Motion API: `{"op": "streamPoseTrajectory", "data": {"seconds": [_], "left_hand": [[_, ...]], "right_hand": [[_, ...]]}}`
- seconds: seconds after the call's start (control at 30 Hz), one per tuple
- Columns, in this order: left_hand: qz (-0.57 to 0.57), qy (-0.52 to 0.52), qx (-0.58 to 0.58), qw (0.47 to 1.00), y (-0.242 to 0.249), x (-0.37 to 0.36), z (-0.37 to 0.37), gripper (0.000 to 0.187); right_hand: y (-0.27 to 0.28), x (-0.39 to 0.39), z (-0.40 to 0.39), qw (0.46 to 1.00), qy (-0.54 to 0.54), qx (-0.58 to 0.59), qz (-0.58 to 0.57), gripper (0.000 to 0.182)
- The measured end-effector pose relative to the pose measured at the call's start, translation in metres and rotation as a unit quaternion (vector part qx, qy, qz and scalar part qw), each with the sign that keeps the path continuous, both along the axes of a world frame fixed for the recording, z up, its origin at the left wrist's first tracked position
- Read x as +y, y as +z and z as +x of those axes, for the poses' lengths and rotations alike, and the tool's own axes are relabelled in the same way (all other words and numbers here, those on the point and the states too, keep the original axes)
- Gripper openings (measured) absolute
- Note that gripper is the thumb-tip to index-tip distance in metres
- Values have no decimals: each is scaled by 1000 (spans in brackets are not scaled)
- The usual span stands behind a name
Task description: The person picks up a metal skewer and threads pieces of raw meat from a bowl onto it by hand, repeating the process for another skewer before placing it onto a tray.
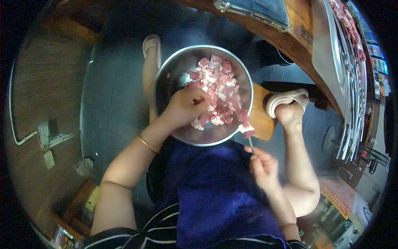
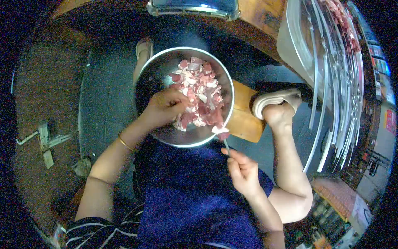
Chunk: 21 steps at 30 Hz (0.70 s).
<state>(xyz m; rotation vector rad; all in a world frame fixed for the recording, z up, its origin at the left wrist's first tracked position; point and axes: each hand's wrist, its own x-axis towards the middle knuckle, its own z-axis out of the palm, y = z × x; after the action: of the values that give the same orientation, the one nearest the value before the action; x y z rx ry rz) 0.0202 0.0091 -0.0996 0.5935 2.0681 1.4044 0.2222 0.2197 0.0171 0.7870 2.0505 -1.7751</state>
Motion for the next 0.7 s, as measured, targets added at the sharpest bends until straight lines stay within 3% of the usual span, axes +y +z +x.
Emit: {"op": "streamPoseTrajectory", "data": {"seconds": [0.03, 0.1, 0.2, 0.23, 0.43, 0.53, 0.57, 0.7], "left_hand": [[63, 69, -156, 983, 19, 1, -1, 13], [191, 153, -412, 878, 24, -2, -5, 25], [341, 271, -537, 722, 18, 6, -2, 14], [377, 259, -553, 697, 21, 8, -2, 20], [441, 297, -531, 660, 19, 16, 6, 18], [458, 314, -562, 613, 28, 21, 3, 16], [447, 304, -549, 637, 29, 22, 4, 27], [470, 294, -541, 632, 32, 23, 6, 25]], "right_hand": [[0, 2, 1, 1000, 4, -6, -15, 27], [-3, 3, 0, 998, 51, 30, 20, 28], [3, 1, -9, 990, 115, 48, 62, 29], [4, -2, -12, 987, 127, 69, 71, 29], [5, -8, -18, 986, 134, 62, 80, 28], [5, -8, -16, 990, 121, 24, 66, 27], [7, -9, -18, 990, 120, 12, 71, 27], [3, -11, -17, 989, 116, 50, 82, 27]]}}
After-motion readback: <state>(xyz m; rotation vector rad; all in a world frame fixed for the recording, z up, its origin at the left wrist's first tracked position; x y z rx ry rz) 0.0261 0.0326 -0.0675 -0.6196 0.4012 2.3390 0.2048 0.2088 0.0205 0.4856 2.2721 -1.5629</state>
